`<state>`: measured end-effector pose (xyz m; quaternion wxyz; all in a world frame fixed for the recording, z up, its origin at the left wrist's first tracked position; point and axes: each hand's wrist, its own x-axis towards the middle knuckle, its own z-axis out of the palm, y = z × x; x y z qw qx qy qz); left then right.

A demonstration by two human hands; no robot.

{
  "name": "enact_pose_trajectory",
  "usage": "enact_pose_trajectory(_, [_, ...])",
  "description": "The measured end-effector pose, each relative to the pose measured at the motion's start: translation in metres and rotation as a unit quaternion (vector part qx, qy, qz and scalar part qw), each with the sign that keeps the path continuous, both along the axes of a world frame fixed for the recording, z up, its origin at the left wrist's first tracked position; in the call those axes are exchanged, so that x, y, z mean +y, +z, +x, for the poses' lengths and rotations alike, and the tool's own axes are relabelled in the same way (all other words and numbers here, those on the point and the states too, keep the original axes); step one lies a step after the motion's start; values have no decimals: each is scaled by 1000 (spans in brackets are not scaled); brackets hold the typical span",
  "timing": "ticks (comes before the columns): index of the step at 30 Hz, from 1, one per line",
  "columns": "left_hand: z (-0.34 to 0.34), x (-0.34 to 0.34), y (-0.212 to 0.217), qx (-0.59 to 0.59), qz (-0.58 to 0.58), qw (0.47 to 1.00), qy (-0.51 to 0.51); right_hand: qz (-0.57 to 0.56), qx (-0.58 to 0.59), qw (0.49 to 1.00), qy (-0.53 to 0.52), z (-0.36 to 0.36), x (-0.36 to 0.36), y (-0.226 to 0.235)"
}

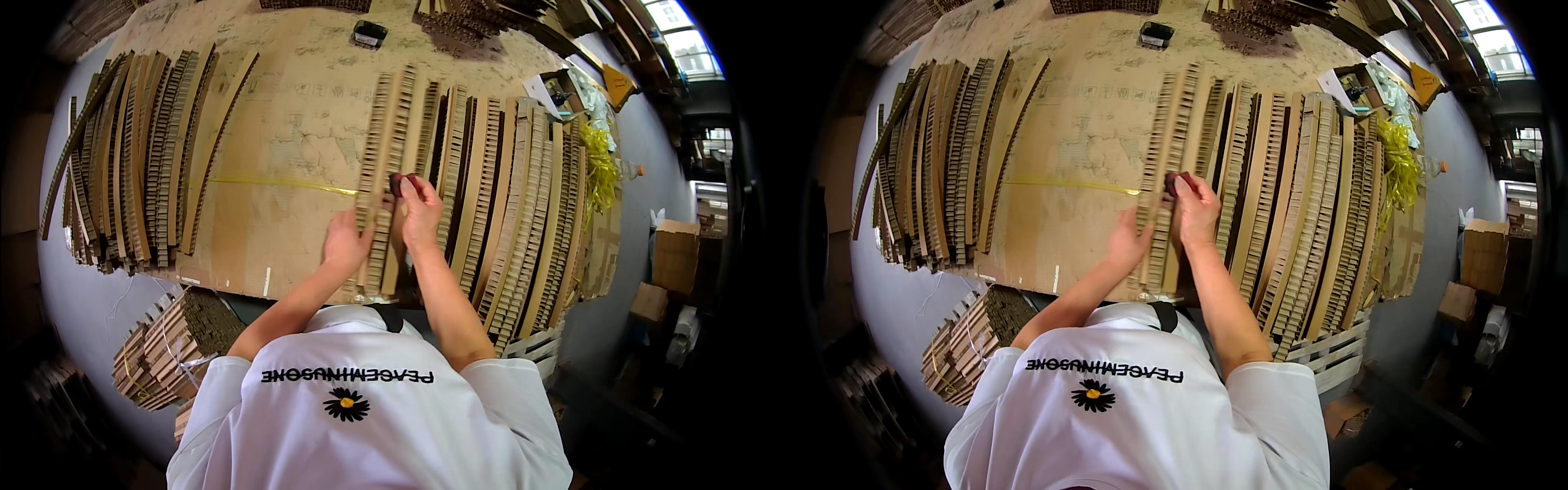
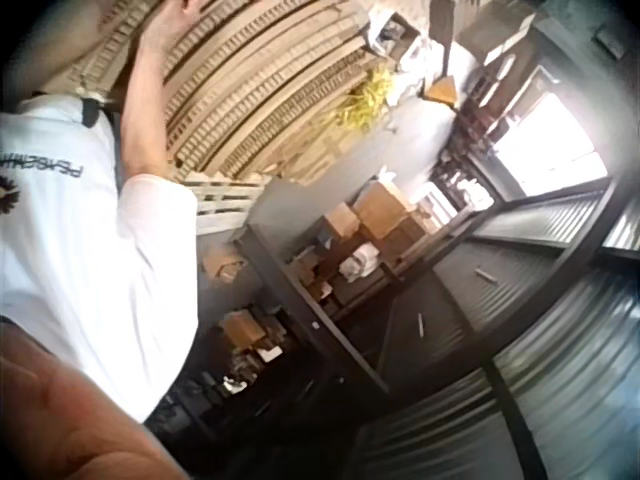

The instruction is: The person marks multiple thin wooden slats on a workbench using a red marker. They pick up each slat, draw a line along its length, and place it back on the table. The process is repeated for several pieces.

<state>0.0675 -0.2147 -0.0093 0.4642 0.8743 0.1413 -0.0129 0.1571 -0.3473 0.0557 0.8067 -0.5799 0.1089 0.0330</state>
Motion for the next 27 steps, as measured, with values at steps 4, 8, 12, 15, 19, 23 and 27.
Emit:
enact_pose_trajectory(4, [-9, 100, -4, -35, 51, 995, 77, 179, 47, 983, 0, -10, 87, -18])
enact_pose_trajectory(8, [-12, 186, 36, -10, 147, 980, 130, 68, 98, 992, 47, -38, 153, -34])
enact_pose_trajectory(12, [-22, 216, 23, -36, 250, 956, 147, -87, 105, 989, 53, -36, 138, -12])
enact_pose_trajectory(15, [-27, 194, 23, -38, 309, 947, 75, -79, 65, 994, 22, -20, 109, -15])
enact_pose_trajectory(19, [-36, 140, 52, -26, 294, 955, -20, -82, 33, 992, 89, -6, 111, -8])
enact_pose_trajectory(23, [-36, 134, 39, -45, 309, 950, 15, -29, 62, 989, 129, 1, 107, -25])
enact_pose_trajectory(27, [-38, 148, 30, -120, 357, 926, 7, -55, 87, 983, 150, -13, 90, -30])
